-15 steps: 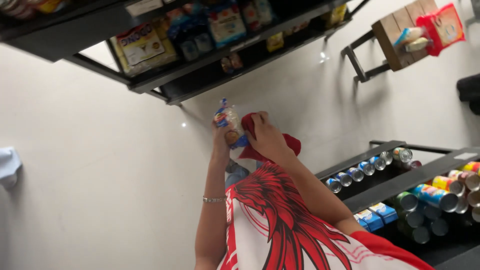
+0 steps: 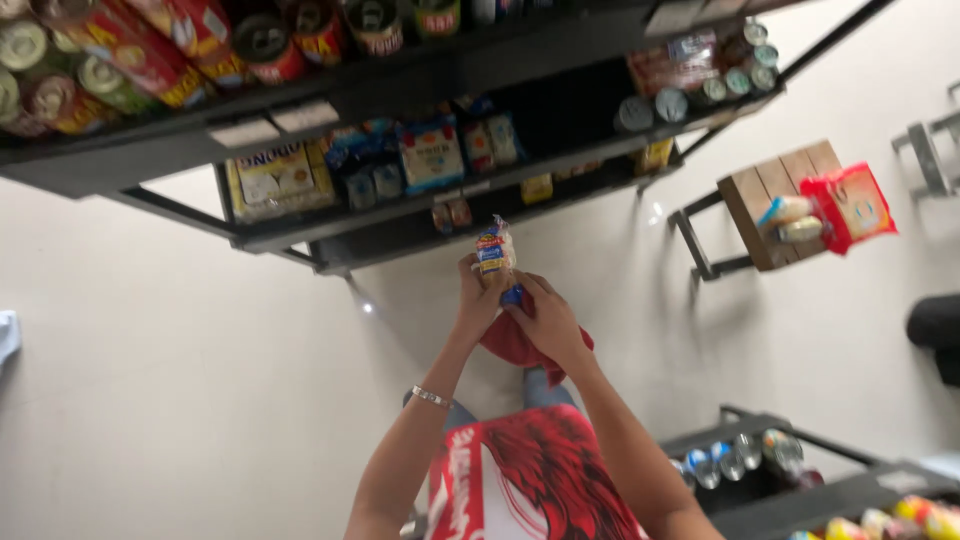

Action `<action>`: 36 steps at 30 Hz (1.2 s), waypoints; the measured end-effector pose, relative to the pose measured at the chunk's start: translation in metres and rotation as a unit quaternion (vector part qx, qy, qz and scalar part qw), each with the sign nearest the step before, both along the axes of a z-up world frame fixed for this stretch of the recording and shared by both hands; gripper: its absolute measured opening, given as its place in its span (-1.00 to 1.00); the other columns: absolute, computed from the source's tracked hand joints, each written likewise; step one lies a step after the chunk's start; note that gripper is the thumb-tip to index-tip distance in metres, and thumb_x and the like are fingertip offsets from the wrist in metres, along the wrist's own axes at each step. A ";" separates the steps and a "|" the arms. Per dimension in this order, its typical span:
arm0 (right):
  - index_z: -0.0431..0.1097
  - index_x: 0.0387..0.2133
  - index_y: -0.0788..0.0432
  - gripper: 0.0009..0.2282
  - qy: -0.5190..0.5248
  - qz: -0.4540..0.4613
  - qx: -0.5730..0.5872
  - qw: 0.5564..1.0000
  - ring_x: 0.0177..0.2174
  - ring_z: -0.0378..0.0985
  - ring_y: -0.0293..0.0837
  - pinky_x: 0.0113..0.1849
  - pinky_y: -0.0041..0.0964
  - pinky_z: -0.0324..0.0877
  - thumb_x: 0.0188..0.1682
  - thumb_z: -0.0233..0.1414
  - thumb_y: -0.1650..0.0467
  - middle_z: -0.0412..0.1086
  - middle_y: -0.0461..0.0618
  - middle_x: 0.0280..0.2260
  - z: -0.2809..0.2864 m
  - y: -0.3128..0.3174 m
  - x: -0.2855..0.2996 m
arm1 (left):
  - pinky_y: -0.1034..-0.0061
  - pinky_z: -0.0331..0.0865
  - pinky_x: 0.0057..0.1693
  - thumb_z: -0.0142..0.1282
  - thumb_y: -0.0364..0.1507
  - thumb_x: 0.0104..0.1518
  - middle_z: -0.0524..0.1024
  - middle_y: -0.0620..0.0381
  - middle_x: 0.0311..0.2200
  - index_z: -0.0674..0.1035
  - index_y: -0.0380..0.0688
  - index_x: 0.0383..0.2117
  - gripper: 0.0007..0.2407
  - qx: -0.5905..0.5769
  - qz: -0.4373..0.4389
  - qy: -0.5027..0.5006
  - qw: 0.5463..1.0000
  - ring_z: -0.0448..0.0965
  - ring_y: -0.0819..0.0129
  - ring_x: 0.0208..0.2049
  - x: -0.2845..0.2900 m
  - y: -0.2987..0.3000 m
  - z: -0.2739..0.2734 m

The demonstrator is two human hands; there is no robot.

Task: Wiping down various packaged food items and canned goods with a cloth before placing them back on store shelves.

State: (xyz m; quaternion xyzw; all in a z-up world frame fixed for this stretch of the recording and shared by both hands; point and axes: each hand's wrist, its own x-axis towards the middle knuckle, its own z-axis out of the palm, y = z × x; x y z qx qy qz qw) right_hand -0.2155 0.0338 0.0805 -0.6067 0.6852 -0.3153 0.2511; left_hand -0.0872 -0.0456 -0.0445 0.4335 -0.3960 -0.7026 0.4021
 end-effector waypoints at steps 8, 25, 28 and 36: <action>0.35 0.14 0.14 -0.50 -0.017 0.031 -0.048 0.998 -0.03 0.48 0.21 -0.02 -0.04 0.41 -0.14 0.18 0.43 0.41 0.16 0.03 -0.026 -0.129 -0.032 | 0.30 0.50 0.10 0.18 -0.56 0.06 -0.14 -0.08 0.33 -0.09 -0.15 0.41 -0.21 -0.188 -0.051 -0.152 0.969 0.26 0.13 0.23 -0.001 -0.098 0.015; 0.39 0.07 0.22 -0.53 -0.089 0.068 -0.108 0.988 -0.02 0.56 0.11 -0.01 -0.18 0.44 -0.15 0.23 0.39 0.49 0.21 -0.03 -0.194 -0.221 -0.003 | 0.43 0.61 -0.05 0.25 -0.61 0.05 0.44 -0.06 -0.02 0.50 -0.33 0.05 -0.62 -0.272 0.152 -0.225 0.923 0.64 0.18 -0.06 0.040 -0.155 -0.078; 0.40 0.07 0.23 -0.54 -0.075 0.077 -0.139 0.984 -0.03 0.56 0.13 -0.02 -0.16 0.43 -0.15 0.23 0.39 0.50 0.23 -0.04 -0.208 -0.239 -0.003 | 0.47 0.65 -0.07 0.25 -0.61 0.07 0.44 -0.05 -0.05 0.54 -0.36 -0.05 -0.70 -0.300 0.179 -0.201 0.915 0.68 0.18 -0.09 0.042 -0.173 -0.100; 0.44 0.03 0.17 -0.56 -0.076 0.059 -0.115 0.989 -0.06 0.59 0.10 -0.05 -0.14 0.46 -0.15 0.25 0.32 0.53 0.20 -0.10 -0.232 -0.277 -0.006 | 0.49 0.63 -0.09 0.26 -0.62 0.05 0.42 -0.07 -0.07 0.53 -0.37 -0.13 -0.74 -0.341 0.204 -0.223 0.890 0.67 0.18 -0.12 0.039 -0.195 -0.118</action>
